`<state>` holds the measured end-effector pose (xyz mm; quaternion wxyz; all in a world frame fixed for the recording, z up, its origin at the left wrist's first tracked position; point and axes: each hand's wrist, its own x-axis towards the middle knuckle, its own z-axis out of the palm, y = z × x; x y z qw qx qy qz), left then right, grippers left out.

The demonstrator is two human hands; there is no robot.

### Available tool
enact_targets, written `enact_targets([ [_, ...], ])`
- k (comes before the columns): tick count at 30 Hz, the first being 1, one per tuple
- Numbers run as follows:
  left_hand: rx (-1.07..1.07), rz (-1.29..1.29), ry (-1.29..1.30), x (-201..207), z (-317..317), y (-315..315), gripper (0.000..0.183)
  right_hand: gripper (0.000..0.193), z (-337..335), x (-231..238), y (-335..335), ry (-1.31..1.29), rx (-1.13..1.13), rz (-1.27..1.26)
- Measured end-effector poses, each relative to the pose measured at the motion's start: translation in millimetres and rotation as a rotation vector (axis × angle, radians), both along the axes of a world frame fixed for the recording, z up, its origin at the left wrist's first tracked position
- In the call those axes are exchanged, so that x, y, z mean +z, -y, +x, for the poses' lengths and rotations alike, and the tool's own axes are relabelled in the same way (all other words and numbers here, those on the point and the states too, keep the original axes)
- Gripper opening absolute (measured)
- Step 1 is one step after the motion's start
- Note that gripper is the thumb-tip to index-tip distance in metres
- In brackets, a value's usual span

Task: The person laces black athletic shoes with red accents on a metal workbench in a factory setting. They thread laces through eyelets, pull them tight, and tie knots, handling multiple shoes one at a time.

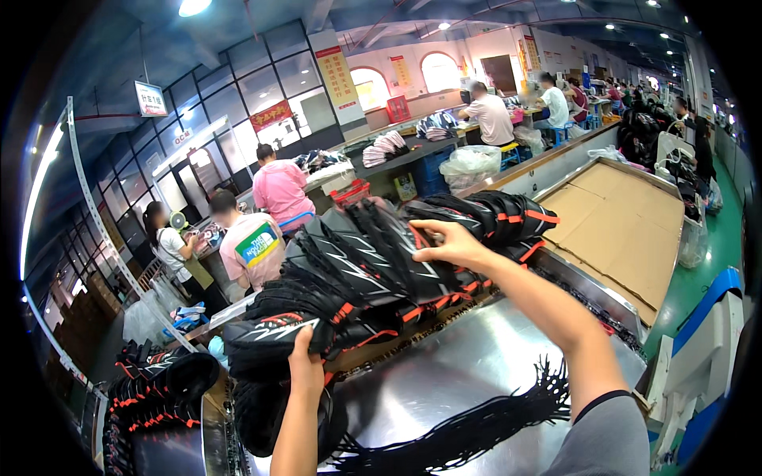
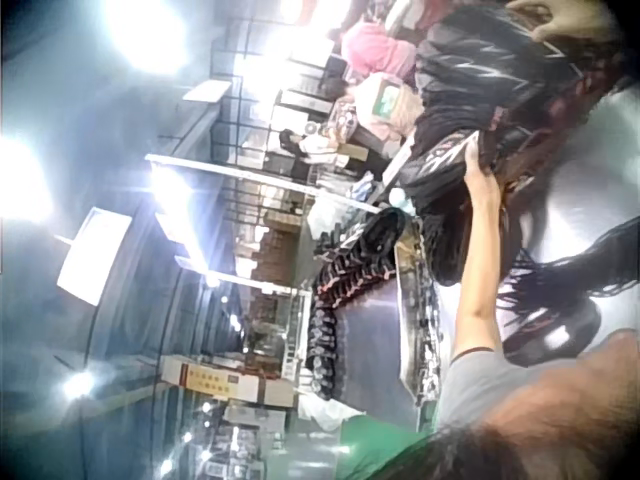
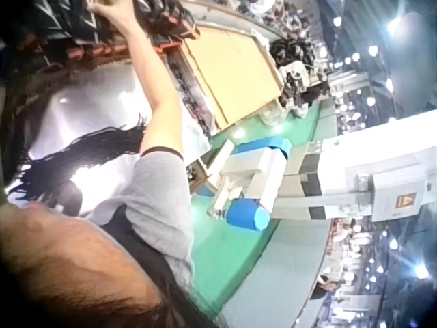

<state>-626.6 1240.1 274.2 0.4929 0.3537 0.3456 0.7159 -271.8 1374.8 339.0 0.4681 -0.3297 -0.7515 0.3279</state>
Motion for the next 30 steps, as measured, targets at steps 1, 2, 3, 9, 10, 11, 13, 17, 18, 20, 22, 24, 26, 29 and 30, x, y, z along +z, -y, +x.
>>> enact_targets([
  [1, 0.036, -0.021, -0.046, -5, 5, 18, 0.030, 0.078, 13, 2, 22, -0.002, 0.009, -0.019],
  [2, 0.051, -0.061, -0.100, -3, 21, 46, 0.034, 0.077, 27, -2, 42, 0.008, 0.013, -0.062],
  [3, 0.006, -0.110, -0.095, -8, 36, 64, 0.034, 0.077, 44, -3, 66, 0.024, 0.010, -0.099],
  [9, -0.365, -0.456, -0.205, -74, 133, 88, 0.060, 0.078, 176, -46, 156, 0.150, -0.183, -0.387],
  [10, -0.442, -0.431, -0.180, -89, 149, 81, 0.058, 0.079, 192, -56, 155, 0.153, -0.192, -0.388],
  [11, -0.516, -0.400, -0.153, -103, 163, 69, 0.056, 0.079, 208, -67, 154, 0.156, -0.204, -0.390],
  [13, -0.623, -0.356, -0.100, -132, 173, 44, 0.052, 0.079, 223, -80, 139, 0.197, -0.224, -0.420],
  [17, -0.742, -0.339, 0.096, -170, 192, 25, 0.045, 0.068, 267, -164, 118, 0.119, -0.296, -0.489],
  [18, -0.744, -0.337, 0.121, -175, 191, 27, 0.046, 0.065, 265, -174, 118, 0.068, -0.323, -0.504],
  [20, -0.701, -0.365, 0.153, -176, 188, 42, 0.048, 0.057, 270, -189, 118, 0.035, -0.390, -0.490],
  [22, -0.733, -0.432, 0.030, -167, 177, 67, 0.049, 0.050, 282, -197, 118, 0.079, -0.475, -0.411],
  [24, -0.859, -0.483, -0.347, -147, 141, 99, 0.048, 0.044, 284, -204, 121, 0.154, -0.585, -0.281],
  [26, -0.796, -0.366, -0.698, -113, 97, 117, 0.049, 0.037, 290, -203, 133, 0.197, -0.701, -0.155],
  [29, -0.238, -0.137, -1.298, -53, -5, 119, 0.053, 0.027, 284, -184, 158, 0.149, -0.708, -0.071],
  [30, -0.039, -0.143, -1.510, -44, -42, 116, 0.054, 0.024, 267, -173, 167, 0.171, -0.694, -0.055],
])
